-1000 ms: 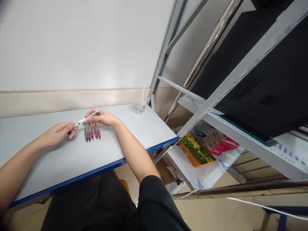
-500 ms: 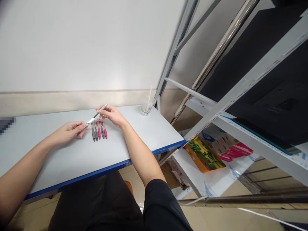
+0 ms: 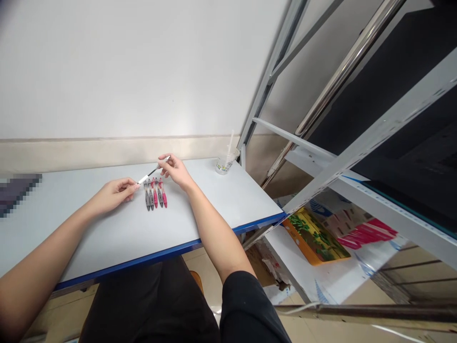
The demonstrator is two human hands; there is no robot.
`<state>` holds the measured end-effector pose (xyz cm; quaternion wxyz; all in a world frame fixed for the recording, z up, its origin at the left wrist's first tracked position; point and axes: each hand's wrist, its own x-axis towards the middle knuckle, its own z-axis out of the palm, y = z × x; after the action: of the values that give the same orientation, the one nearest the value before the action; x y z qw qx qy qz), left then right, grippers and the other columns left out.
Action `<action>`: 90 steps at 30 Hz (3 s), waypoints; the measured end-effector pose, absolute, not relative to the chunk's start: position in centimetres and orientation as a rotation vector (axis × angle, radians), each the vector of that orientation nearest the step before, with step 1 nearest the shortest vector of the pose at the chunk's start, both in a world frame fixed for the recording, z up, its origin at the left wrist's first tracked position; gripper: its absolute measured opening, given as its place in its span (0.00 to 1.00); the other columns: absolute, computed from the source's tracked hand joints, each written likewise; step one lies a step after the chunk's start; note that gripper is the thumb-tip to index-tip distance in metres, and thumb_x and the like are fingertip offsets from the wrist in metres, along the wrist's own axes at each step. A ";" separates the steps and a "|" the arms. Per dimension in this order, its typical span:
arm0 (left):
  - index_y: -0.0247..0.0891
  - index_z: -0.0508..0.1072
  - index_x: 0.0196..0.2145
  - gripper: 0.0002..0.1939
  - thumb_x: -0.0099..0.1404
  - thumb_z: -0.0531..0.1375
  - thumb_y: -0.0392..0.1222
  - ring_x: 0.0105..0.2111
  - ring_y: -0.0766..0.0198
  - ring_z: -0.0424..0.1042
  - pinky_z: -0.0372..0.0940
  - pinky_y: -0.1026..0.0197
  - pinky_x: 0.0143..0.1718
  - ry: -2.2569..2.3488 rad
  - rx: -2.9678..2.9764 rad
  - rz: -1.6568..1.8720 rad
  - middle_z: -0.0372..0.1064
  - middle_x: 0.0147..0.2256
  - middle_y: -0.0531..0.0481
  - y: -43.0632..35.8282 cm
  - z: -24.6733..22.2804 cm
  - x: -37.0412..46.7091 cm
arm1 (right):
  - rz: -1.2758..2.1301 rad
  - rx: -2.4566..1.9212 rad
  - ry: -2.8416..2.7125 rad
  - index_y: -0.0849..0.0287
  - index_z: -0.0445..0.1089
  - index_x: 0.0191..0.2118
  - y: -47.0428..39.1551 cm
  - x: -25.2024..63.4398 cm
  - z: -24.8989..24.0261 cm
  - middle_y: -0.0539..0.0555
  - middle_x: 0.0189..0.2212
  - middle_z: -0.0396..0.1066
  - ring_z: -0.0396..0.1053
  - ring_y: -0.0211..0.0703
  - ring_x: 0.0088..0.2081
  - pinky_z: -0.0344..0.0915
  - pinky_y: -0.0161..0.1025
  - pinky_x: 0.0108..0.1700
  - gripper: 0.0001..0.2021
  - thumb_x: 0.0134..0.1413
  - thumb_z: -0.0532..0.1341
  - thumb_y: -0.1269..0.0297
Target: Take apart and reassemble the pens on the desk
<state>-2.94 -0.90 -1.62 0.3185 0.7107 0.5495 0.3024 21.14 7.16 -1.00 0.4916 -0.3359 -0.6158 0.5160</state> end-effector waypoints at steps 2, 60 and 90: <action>0.39 0.76 0.39 0.28 0.68 0.57 0.68 0.28 0.60 0.68 0.61 0.60 0.33 1.426 1.891 0.822 0.69 0.26 0.51 -0.8 -1.9 -3.0 | 1.313 -0.806 -1.473 0.57 0.71 0.44 7.1 20.9 -1.0 0.49 0.34 0.75 0.71 0.36 0.31 0.68 0.33 0.33 0.10 0.65 0.66 0.57; 0.37 0.81 0.37 0.24 0.63 0.63 0.62 0.23 0.65 0.55 0.51 0.61 0.27 1.454 1.780 1.105 0.59 0.21 0.56 -0.2 -2.0 -3.0 | 1.128 -1.097 -1.964 0.59 0.66 0.21 6.4 21.6 -0.3 0.46 0.15 0.60 0.58 0.35 0.22 0.59 0.37 0.33 0.30 0.67 0.59 0.40; 0.35 0.84 0.29 0.21 0.53 0.73 0.58 0.22 0.68 0.60 0.56 0.63 0.27 1.432 1.346 1.324 0.67 0.21 0.52 1.1 -2.3 -4.1 | 1.207 -0.968 -2.028 0.61 0.73 0.37 6.0 21.1 -0.5 0.50 0.23 0.74 0.68 0.37 0.25 0.65 0.35 0.34 0.15 0.71 0.63 0.54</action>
<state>-4.10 1.07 -2.30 0.3764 0.5262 0.5598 0.5178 21.09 6.03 -0.52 0.2909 -0.3632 -0.7606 0.4527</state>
